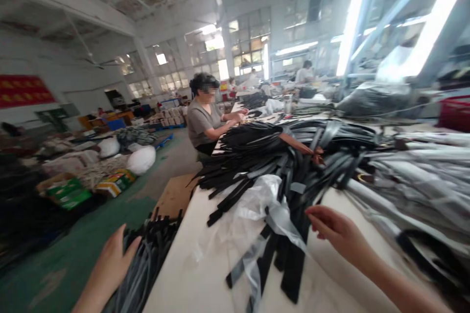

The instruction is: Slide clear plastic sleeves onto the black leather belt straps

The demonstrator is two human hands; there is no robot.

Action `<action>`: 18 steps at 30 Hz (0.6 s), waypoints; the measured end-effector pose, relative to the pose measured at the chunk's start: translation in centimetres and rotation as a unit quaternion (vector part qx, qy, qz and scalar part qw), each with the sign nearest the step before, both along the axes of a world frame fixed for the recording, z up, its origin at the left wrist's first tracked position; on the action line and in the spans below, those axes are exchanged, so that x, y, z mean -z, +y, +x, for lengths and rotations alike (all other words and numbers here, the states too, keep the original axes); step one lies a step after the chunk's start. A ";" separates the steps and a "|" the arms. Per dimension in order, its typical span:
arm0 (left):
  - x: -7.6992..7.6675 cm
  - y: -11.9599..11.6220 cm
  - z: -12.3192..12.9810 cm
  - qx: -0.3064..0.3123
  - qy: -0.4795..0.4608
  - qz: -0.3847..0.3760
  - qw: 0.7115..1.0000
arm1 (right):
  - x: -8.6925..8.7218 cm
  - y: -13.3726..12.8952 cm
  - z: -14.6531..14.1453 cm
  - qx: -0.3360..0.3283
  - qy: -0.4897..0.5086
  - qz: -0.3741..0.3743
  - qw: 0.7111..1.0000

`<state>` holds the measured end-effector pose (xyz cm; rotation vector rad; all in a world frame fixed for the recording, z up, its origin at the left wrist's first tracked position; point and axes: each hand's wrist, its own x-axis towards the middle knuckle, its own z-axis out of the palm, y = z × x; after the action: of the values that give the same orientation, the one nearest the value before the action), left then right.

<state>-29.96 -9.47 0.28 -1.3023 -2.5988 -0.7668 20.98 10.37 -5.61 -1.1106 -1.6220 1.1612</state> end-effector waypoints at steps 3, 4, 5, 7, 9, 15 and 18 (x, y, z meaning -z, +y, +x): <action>-0.4 5.1 7.2 0.190 0.092 -0.011 0.978 | -0.9 -1.1 -0.8 -0.037 -0.102 0.102 0.989; -0.7 6.4 10.4 0.255 0.113 -0.019 0.960 | -1.0 -1.6 -1.3 -0.057 -0.133 0.120 0.982; -1.1 7.6 13.8 0.321 0.130 -0.031 0.938 | -1.1 -2.0 -1.8 -0.072 -0.161 0.132 0.975; -1.5 9.4 20.2 0.429 0.152 -0.047 0.889 | -1.0 -2.7 -2.8 -0.073 -0.203 0.150 0.965; -1.2 11.1 25.3 0.502 0.169 -0.058 0.846 | -1.2 -2.9 -3.5 -0.060 -0.207 0.151 0.965; 3.3 16.4 29.0 0.520 0.199 -0.087 0.826 | -6.8 -6.2 0.9 -0.195 0.012 -0.151 0.969; 5.4 18.1 27.4 0.541 0.183 -0.082 0.817 | -10.1 -10.7 6.8 -0.259 0.117 -0.258 0.923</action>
<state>-2.57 8.58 -5.11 -2.6704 -1.4671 -0.2904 27.75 -0.31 4.53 -0.8105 -1.4970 2.0773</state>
